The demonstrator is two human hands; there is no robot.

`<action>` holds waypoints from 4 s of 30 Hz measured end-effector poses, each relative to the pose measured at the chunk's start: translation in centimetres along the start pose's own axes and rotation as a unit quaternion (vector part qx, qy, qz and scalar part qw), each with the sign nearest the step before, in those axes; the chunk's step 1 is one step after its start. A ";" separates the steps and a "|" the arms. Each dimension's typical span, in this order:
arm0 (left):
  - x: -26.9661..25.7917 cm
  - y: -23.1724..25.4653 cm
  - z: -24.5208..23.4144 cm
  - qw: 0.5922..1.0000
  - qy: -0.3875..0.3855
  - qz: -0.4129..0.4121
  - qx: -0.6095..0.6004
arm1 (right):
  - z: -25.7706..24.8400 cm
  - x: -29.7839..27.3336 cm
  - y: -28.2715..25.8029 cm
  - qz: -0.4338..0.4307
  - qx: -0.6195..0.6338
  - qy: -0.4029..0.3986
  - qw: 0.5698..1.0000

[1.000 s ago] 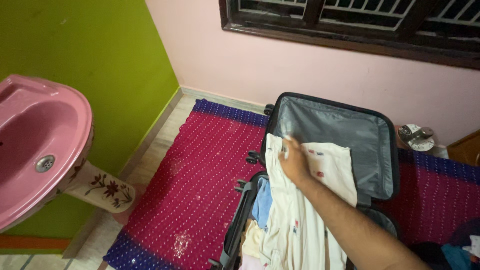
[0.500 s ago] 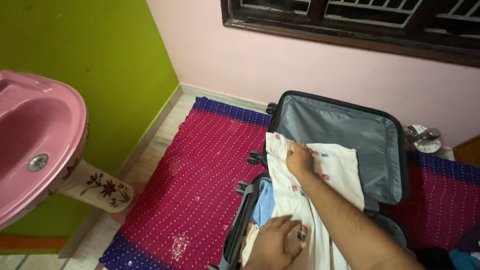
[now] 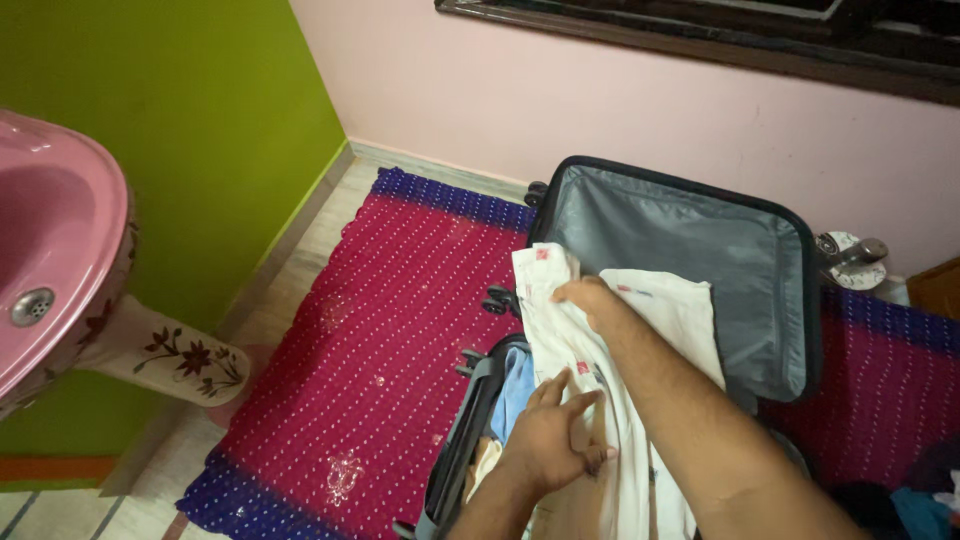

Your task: The person packs a suitcase by selecting a patterned white garment from a pile, unfolding and smoothing it by hand, and then folding it before placing it inside the suitcase.

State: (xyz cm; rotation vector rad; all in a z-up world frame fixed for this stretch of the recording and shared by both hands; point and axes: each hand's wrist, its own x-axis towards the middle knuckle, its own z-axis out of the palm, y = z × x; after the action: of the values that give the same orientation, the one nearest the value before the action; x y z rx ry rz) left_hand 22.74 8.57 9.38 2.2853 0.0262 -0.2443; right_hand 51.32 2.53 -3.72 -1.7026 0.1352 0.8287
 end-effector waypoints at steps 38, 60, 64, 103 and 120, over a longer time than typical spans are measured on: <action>-1.4 -5.4 9.3 0.930 0.062 0.218 0.290 | -5.1 -18.4 0.6 -0.450 -0.483 0.255 0.707; -5.9 -9.2 16.4 0.886 0.005 0.408 0.218 | -3.3 -28.2 32.9 -0.260 -0.264 0.062 0.927; -7.5 -11.3 17.4 0.847 -0.085 0.510 0.121 | -2.8 -31.2 32.6 -0.161 -0.306 0.078 0.935; -12.1 -7.2 10.0 0.985 -0.133 0.085 -0.075 | -1.7 -38.0 28.4 -0.209 0.113 0.085 0.968; -9.2 -11.2 14.1 0.983 -0.137 -0.116 0.042 | 2.8 -37.9 27.1 -0.236 -0.094 0.286 0.924</action>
State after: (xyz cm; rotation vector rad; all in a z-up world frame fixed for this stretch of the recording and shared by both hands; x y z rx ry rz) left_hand 10.23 6.08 -6.32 2.3125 0.1444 -0.6911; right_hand 8.46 -15.94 -3.69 -2.0082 0.0357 -0.0307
